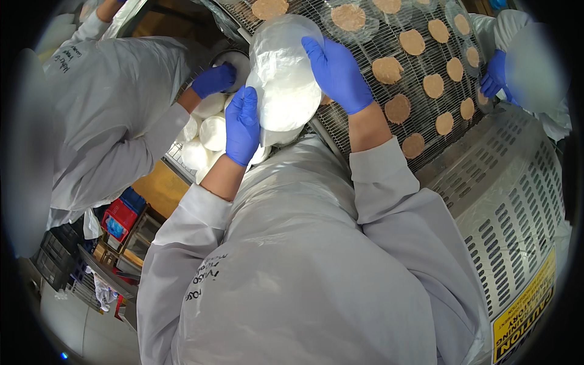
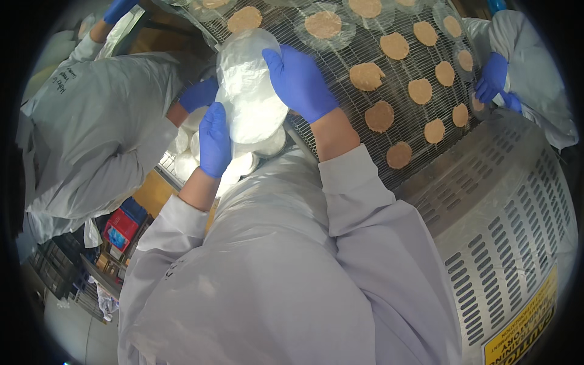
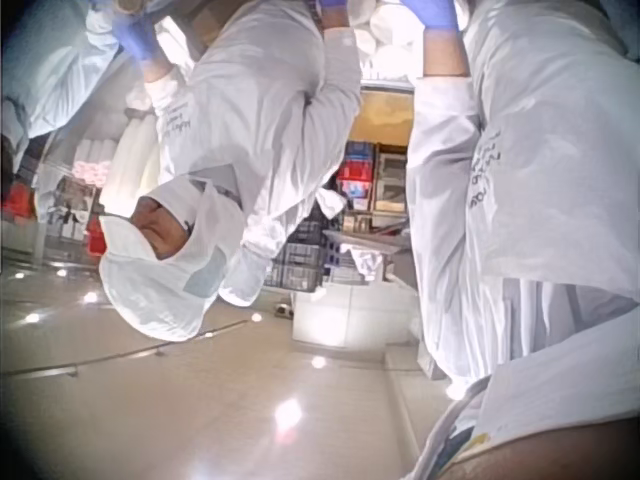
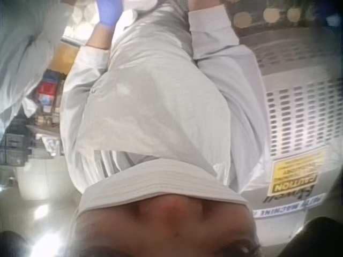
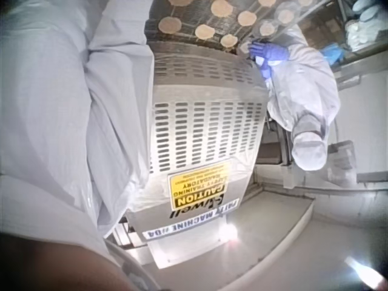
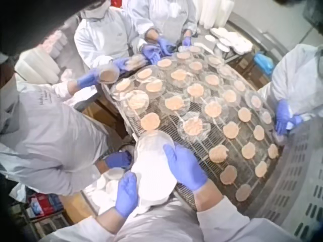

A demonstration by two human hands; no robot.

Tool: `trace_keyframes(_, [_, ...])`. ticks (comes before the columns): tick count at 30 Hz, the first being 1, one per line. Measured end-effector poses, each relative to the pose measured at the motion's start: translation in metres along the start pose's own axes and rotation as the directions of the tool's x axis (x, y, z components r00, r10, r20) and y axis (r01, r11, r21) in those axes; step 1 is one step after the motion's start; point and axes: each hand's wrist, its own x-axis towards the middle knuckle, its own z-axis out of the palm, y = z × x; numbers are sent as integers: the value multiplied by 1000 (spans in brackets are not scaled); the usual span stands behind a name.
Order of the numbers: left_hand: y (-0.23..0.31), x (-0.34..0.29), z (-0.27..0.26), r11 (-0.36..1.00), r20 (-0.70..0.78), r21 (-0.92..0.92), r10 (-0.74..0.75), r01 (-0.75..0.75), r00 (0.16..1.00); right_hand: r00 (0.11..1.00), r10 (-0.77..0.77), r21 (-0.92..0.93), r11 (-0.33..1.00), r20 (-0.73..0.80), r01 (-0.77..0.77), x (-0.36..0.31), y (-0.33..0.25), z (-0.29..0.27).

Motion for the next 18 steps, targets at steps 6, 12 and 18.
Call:
trace_keyframes(6, [56,-28,-13,988,-18,-104,-113,111,993,980,-193,112,974,-55,198,-15,-21,12])
trace_keyframes(12, [107,-77,-60,974,60,-39,-219,222,974,895,181,-72,971,-408,-230,4,-43,-119])
trace_keyframes(18, [131,-125,-96,955,74,-48,-287,291,955,984,32,-650,747,-174,-139,-1,-24,-91])
